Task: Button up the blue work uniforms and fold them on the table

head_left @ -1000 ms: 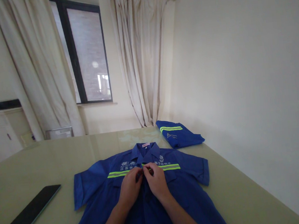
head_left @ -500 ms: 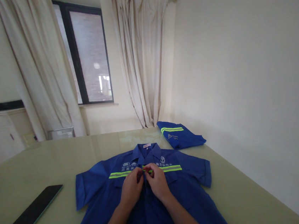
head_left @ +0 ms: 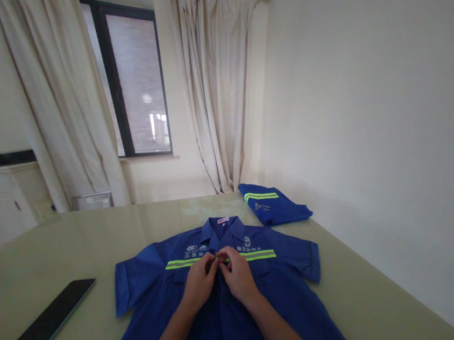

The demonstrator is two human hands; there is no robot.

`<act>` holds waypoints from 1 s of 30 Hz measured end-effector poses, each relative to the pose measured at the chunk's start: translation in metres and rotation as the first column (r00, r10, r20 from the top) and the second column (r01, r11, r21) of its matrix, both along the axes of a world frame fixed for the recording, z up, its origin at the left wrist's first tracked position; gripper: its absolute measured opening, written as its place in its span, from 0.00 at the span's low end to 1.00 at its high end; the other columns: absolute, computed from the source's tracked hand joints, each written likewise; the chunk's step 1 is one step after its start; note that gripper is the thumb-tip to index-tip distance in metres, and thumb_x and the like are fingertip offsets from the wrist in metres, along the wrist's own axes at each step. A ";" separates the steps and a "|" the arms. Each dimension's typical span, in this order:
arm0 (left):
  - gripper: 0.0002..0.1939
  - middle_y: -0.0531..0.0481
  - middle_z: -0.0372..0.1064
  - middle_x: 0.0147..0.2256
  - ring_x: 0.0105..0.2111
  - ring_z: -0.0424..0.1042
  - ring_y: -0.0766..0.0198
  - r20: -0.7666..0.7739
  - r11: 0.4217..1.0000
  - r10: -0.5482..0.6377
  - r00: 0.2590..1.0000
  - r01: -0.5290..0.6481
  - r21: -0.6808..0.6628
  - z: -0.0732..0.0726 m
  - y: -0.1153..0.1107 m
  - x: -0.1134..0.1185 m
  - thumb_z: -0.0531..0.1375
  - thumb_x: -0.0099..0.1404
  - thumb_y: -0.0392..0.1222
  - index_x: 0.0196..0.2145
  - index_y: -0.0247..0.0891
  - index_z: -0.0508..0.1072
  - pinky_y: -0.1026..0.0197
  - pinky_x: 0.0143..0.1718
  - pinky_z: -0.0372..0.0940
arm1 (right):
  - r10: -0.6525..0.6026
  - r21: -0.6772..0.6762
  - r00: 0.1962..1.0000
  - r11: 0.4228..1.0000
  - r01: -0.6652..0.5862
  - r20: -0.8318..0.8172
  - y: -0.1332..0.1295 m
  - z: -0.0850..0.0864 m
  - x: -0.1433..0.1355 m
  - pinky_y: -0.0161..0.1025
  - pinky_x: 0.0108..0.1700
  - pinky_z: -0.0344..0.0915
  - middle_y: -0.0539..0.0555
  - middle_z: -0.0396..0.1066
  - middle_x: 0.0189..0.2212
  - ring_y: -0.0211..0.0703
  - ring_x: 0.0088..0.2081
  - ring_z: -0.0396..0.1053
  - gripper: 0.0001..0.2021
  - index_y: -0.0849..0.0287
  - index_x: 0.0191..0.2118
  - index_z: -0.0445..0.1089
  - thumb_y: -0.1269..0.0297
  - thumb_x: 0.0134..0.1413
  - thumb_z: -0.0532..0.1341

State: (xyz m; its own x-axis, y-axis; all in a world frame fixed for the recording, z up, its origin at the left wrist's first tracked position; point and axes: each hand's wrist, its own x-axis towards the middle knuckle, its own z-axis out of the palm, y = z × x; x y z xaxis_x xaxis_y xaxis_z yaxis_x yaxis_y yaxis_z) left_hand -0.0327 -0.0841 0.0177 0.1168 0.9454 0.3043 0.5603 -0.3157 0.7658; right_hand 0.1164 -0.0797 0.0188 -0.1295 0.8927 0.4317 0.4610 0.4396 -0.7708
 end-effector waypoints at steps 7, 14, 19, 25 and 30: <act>0.13 0.48 0.79 0.35 0.36 0.77 0.57 0.041 0.998 -0.055 0.998 0.055 0.008 -0.001 0.000 -0.001 0.53 0.70 0.47 0.39 0.41 0.75 0.60 0.38 0.66 | -0.009 -0.010 1.000 1.000 0.008 -0.029 0.000 0.002 0.000 0.38 0.39 0.66 0.51 0.75 0.37 0.44 0.35 0.72 0.17 0.54 0.42 0.72 0.78 0.47 0.57; 0.12 0.49 0.78 0.34 0.35 0.77 0.56 0.070 1.000 -0.007 0.998 0.006 0.011 -0.005 0.005 -0.002 0.54 0.68 0.47 0.37 0.41 0.74 0.58 0.38 0.67 | 0.003 -0.085 0.984 0.996 -0.019 -0.180 0.007 0.002 0.001 0.37 0.36 0.67 0.49 0.76 0.32 0.43 0.32 0.72 0.13 0.55 0.37 0.73 0.75 0.45 0.60; 0.13 0.50 0.78 0.36 0.35 0.77 0.57 0.010 1.000 0.016 1.000 -0.016 -0.010 -0.007 0.002 -0.003 0.56 0.68 0.43 0.49 0.41 0.70 0.60 0.38 0.66 | -0.098 -0.193 0.939 0.981 0.035 -0.330 0.024 -0.014 0.003 0.37 0.32 0.68 0.51 0.77 0.29 0.44 0.30 0.73 0.07 0.57 0.33 0.74 0.66 0.43 0.67; 0.10 0.50 0.77 0.44 0.47 0.75 0.58 -0.368 0.997 0.037 0.929 -0.011 0.071 0.003 -0.011 0.004 0.54 0.71 0.37 0.45 0.48 0.72 0.61 0.46 0.63 | -0.105 -0.355 0.938 0.935 -0.021 -0.331 0.027 -0.021 0.006 0.35 0.18 0.58 0.51 0.75 0.23 0.38 0.13 0.64 0.08 0.59 0.31 0.74 0.60 0.48 0.66; 0.18 0.43 0.75 0.50 0.52 0.72 0.53 -0.481 0.973 0.181 0.858 -0.084 0.216 0.000 -0.010 0.006 0.47 0.73 0.34 0.50 0.41 0.74 0.51 0.56 0.62 | -0.198 -0.007 0.980 0.980 0.198 0.011 0.005 -0.014 0.004 0.42 0.41 0.71 0.56 0.77 0.38 0.49 0.38 0.77 0.12 0.55 0.38 0.76 0.74 0.53 0.57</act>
State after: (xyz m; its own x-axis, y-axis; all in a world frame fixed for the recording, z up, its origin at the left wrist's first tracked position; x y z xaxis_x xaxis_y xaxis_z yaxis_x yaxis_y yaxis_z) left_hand -0.0266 -0.0940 0.0177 0.1749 0.8969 0.4063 0.8954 -0.3165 0.3132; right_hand 0.1200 -0.0744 0.0047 0.0459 0.9046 0.4238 0.5461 0.3325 -0.7689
